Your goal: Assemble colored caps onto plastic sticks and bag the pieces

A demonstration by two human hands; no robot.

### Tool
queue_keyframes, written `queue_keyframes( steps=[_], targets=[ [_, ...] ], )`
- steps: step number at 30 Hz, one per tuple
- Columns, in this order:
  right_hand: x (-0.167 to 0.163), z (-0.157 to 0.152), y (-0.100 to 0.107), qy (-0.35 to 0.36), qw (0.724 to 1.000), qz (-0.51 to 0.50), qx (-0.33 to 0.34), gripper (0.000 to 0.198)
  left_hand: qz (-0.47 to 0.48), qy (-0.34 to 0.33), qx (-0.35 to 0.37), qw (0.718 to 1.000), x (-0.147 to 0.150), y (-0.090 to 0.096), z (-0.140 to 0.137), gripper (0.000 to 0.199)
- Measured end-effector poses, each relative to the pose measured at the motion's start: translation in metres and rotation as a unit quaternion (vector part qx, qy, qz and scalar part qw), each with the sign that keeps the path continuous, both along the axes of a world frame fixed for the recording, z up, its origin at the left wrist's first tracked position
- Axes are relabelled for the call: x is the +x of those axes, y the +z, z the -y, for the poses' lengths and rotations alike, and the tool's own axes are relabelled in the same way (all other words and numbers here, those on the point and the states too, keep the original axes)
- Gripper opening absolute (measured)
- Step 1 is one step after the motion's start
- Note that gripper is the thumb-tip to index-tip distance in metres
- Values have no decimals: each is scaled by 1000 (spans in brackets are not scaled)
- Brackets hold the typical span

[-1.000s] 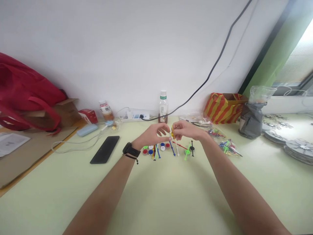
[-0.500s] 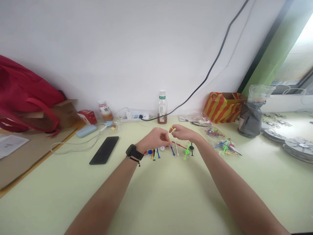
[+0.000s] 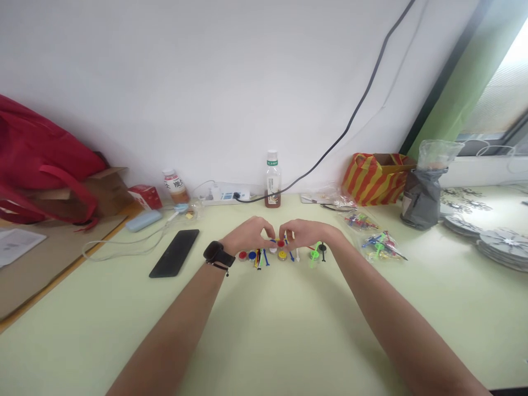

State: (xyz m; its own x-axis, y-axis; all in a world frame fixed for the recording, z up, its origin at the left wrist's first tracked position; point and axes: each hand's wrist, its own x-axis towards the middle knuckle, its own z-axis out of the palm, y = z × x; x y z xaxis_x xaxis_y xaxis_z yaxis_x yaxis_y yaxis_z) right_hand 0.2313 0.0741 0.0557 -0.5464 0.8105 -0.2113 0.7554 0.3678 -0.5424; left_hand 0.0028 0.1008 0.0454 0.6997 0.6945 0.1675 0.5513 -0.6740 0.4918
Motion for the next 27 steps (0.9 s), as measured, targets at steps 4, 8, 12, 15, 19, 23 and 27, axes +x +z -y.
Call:
queue_keyframes(
  steps=[4,8,12,15,19,23,27],
  targets=[
    [-7,0,-7,22,1000,-4,-9,38,-15,3,-41,999,-7,-7,-6,31],
    [-9,-4,-17,16,1000,-24,7,27,-31,-13,-53,998,-7,-7,-6,33],
    [-9,-6,-22,26,999,-33,9,22,-35,-10,-52,998,-7,-6,-6,33],
    [-11,-6,-23,22,999,-41,8,21,-31,-9,-52,998,-7,-6,-6,31],
    [-4,-7,-14,10,999,-38,25,23,-34,-16,-47,998,-8,-2,-6,34],
    [25,-7,6,29,1000,-2,9,18,-30,9,-15,999,-11,7,-5,39],
    [47,-5,15,65,989,65,-117,28,-32,25,-6,999,-12,12,-3,36]
  ],
)
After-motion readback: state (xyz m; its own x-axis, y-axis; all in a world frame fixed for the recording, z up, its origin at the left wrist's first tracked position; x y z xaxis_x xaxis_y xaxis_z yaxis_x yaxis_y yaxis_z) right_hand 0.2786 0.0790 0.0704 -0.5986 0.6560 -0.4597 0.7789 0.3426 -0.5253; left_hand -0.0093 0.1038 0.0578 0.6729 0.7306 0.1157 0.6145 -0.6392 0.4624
